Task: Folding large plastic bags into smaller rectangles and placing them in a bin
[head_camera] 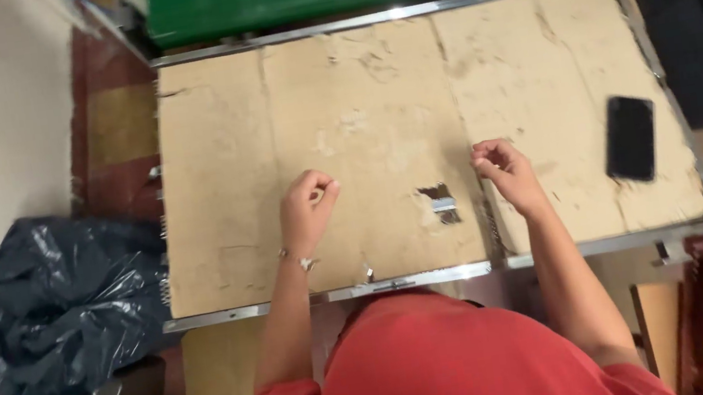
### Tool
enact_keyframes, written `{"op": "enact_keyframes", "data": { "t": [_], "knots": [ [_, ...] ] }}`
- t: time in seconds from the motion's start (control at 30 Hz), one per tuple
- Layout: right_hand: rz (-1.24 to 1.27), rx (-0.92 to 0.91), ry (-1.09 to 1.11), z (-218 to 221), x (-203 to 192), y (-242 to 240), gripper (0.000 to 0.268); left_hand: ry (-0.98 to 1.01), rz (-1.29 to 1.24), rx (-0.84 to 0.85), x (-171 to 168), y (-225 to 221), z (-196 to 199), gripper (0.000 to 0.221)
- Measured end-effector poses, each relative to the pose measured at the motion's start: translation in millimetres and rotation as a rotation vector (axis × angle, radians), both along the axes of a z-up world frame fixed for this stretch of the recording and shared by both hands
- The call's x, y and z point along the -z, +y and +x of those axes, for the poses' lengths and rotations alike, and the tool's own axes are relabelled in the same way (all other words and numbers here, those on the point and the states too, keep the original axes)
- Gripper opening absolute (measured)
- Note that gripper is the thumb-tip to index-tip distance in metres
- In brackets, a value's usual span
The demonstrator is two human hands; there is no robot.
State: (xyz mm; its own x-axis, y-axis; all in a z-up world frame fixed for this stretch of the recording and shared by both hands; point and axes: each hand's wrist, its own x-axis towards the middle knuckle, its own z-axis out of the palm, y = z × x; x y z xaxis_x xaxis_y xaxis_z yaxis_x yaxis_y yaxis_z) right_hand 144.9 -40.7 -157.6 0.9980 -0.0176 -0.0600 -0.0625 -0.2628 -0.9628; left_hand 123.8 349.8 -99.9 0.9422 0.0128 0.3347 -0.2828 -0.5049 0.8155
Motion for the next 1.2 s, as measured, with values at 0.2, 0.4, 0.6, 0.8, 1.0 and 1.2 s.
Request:
{"op": "enact_keyframes", "data": {
  "t": [0.2,0.4,0.6,0.8,1.0,1.2],
  "knots": [
    [0.396,0.204,0.088,72,21,46,0.031,0.303,-0.241,-0.068,97,28,97,0.010],
    [0.627,0.374,0.188,166,88,23,0.031,0.380,-0.615,-0.106,190,19,207,0.016],
    [0.799,0.471,0.285,238,63,36,0.043,0.594,-0.881,-0.292,199,18,287,0.035],
    [1.006,0.404,0.240,327,69,32,0.069,0.544,-1.165,-0.302,165,25,345,0.052],
    [1.191,0.298,0.206,413,114,2,0.103,0.492,-1.441,-0.166,190,51,393,0.085],
    [0.895,0.590,0.429,354,121,-16,0.059,0.398,-1.707,-0.573,131,45,330,0.071]
  ]
}}
